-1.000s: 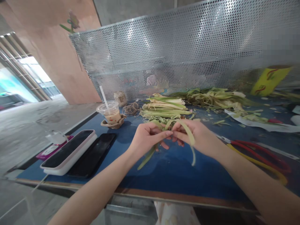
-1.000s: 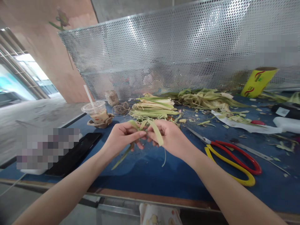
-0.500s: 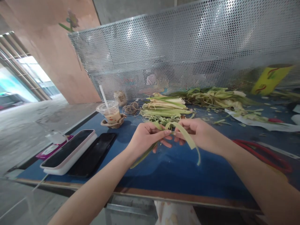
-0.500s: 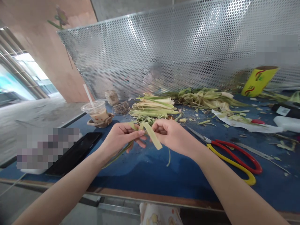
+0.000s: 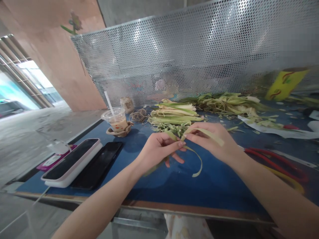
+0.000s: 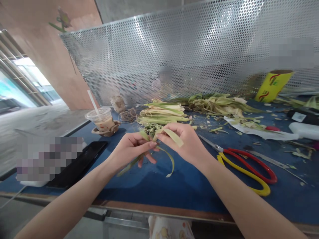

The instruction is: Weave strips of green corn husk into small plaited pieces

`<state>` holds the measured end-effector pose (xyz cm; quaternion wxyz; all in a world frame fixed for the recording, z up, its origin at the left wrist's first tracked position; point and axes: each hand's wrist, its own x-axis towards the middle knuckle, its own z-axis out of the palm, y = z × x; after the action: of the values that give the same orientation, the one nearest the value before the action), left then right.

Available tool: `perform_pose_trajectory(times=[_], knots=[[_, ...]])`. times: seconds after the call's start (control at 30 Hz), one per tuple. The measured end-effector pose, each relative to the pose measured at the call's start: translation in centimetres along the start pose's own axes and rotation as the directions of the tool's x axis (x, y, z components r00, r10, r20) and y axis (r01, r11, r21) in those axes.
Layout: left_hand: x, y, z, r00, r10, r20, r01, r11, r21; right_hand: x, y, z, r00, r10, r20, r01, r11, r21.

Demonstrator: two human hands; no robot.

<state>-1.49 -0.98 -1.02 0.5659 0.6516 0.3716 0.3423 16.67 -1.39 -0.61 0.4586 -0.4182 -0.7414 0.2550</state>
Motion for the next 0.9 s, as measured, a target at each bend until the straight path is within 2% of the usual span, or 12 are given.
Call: perform_pose_trajectory(times=[0.33, 0.57, 0.73, 0.8, 0.9], knots=[[0.0, 0.2, 0.1, 0.999, -0.007, 0.032, 0.007, 1.000, -0.003, 0.1, -0.3, 0.2, 0.993, 0.096, -0.062, -0.091, 0.993, 0.076], [0.0, 0.4, 0.0, 0.997, -0.016, 0.069, 0.028, 0.986, -0.167, 0.2, 1.2, 0.5, 0.986, 0.159, 0.043, -0.163, 0.918, 0.362], [0.0, 0.2, 0.1, 0.999, -0.031, 0.025, 0.034, 0.988, -0.150, 0.3, 0.7, 0.6, 0.987, 0.129, 0.091, -0.152, 0.932, 0.330], [0.0, 0.2, 0.2, 0.999, -0.033, 0.023, 0.035, 0.990, -0.136, 0.2, 0.4, 0.6, 0.982, 0.156, 0.109, -0.184, 0.924, 0.335], [0.0, 0.1, 0.2, 0.998, -0.035, 0.045, 0.040, 0.994, -0.107, 0.1, 0.1, 0.8, 0.984, 0.162, 0.077, -0.178, 0.932, 0.316]])
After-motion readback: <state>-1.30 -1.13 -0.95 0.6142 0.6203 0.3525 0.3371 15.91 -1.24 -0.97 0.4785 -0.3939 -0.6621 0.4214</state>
